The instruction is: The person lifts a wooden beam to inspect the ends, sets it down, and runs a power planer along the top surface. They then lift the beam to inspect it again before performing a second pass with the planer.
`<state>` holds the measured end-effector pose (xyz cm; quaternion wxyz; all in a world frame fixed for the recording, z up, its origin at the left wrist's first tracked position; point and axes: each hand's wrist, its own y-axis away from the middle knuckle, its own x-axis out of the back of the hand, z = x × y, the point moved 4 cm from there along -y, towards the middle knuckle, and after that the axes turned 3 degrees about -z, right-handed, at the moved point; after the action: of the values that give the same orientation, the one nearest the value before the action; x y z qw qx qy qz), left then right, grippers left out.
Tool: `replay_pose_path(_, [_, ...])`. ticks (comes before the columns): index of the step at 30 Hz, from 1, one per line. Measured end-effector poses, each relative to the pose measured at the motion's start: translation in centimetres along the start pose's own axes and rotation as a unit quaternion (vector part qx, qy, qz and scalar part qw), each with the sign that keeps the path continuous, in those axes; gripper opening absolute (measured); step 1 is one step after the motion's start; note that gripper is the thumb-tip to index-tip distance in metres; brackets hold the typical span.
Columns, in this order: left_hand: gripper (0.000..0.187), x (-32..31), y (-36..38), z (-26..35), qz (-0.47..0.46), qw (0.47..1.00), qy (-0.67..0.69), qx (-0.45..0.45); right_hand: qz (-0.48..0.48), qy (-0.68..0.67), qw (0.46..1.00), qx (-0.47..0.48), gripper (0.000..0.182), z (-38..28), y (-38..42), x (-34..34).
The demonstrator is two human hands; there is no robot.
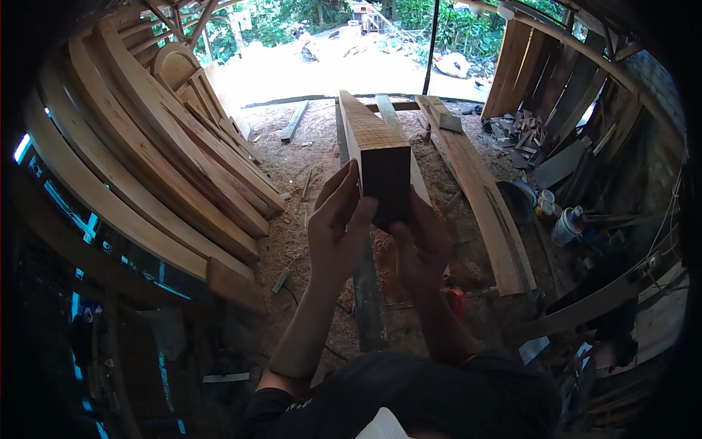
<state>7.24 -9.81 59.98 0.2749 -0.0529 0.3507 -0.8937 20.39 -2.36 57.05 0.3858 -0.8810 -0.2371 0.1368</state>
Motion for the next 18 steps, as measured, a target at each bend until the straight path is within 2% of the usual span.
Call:
replay_pose_path(3, [0.051,-0.6,-0.2,0.0,-0.001,1.000,0.021,0.018,-0.010,0.019,1.000,0.009,0.054,-0.2,-0.3,0.2])
replay_pose_path(5, [0.043,-0.9,-0.1,-0.1,0.021,0.995,0.095,0.016,-0.014,0.016,1.000,0.006,0.054,-0.3,-0.5,0.4])
replay_pose_path(11, [0.037,-0.7,-0.4,-1.2,0.009,0.999,0.046,0.010,-0.002,0.005,1.000,0.010,0.055,-0.2,-0.8,0.5])
replay_pose_path(15, [0.036,-1.1,-1.0,-0.5,0.023,0.998,0.051,0.008,0.012,-0.019,1.000,-0.005,0.054,0.2,-1.0,0.7])
replay_pose_path(18, [0.037,-1.1,-1.1,-0.7,-0.001,0.997,0.066,0.035,0.005,-0.006,1.000,0.002,0.055,-0.2,-1.2,0.9])
